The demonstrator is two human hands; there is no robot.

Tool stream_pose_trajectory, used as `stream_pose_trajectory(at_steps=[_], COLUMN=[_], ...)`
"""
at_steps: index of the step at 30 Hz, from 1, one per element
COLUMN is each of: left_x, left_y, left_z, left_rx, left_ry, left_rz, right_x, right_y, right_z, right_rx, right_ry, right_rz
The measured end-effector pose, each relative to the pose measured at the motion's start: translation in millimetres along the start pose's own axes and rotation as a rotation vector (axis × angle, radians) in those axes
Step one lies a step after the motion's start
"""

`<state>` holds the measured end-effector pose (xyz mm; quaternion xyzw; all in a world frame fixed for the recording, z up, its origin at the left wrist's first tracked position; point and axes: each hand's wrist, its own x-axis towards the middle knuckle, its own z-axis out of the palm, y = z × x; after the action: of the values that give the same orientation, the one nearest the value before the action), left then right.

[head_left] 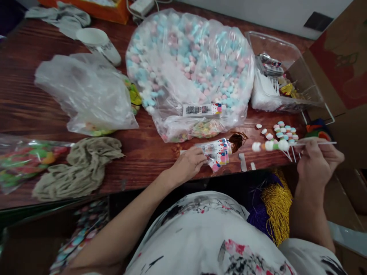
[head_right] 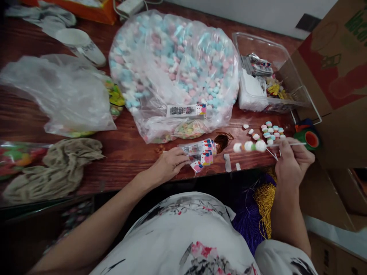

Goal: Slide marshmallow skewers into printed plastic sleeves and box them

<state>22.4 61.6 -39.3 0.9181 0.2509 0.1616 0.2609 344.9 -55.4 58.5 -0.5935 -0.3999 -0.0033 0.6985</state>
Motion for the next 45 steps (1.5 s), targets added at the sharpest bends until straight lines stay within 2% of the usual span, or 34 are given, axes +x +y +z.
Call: stream_pose_trajectory(at_steps=[2, 3, 5, 7, 9, 11, 13, 15, 18, 21, 25, 28, 31, 34, 37, 39, 42, 45], left_x=[4, 7, 14, 20, 24, 24, 21, 16, 7, -2, -11, -15, -19, -23, -26, -27, -27, -23], left_y=[5, 6, 9, 10, 14, 20, 30, 40, 53, 63, 72, 73, 71, 64, 56, 48, 34, 21], left_z=[-9.6, -14.0, -20.7, -23.4, -22.8, -21.4, -22.1, -26.2, -35.0, -37.4, -24.2, -13.0, -8.9, -9.4, -8.2, -5.0, 2.7, 10.5], left_rx=[0.038, 0.022, -0.08, -0.248, -0.452, -0.638, -0.748, -0.752, -0.61, -0.472, -0.409, -0.446, -0.389, -0.154, 0.021, 0.062, 0.006, -0.126], left_ry=[-0.054, -0.07, -0.062, -0.029, -0.005, -0.004, 0.0, 0.028, 0.083, 0.067, 0.039, 0.064, 0.195, 0.331, 0.357, 0.35, 0.282, 0.181], left_rz=[-0.043, -0.08, -0.179, -0.277, -0.34, -0.357, -0.351, -0.31, -0.145, 0.003, -0.003, -0.001, 0.022, 0.087, 0.142, 0.116, -0.001, -0.151], right_x=[-19, -27, -41, -52, -62, -70, -76, -79, -81, -82, -88, -92, -94, -95, -90, -82, -66, -52], right_y=[-24, -34, -50, -59, -62, -61, -58, -56, -53, -53, -58, -62, -63, -58, -50, -47, -49, -55], right_z=[-5, -5, -2, 10, 26, 44, 57, 64, 67, 67, 66, 64, 61, 59, 59, 55, 41, 26], right_rx=[0.031, -0.006, -0.141, -0.263, -0.339, -0.404, -0.46, -0.479, -0.391, -0.259, -0.235, -0.21, -0.141, -0.043, 0.044, 0.12, 0.219, 0.279], right_ry=[-0.191, -0.327, -0.661, -0.962, -1.135, -1.2, -1.203, -1.182, -1.161, -1.144, -1.091, -1.06, -1.061, -1.103, -1.175, -1.203, -1.078, -0.815], right_rz=[0.029, 0.041, 0.022, -0.071, -0.205, -0.32, -0.385, -0.394, -0.312, -0.212, -0.198, -0.17, -0.101, 0.004, 0.117, 0.196, 0.266, 0.247])
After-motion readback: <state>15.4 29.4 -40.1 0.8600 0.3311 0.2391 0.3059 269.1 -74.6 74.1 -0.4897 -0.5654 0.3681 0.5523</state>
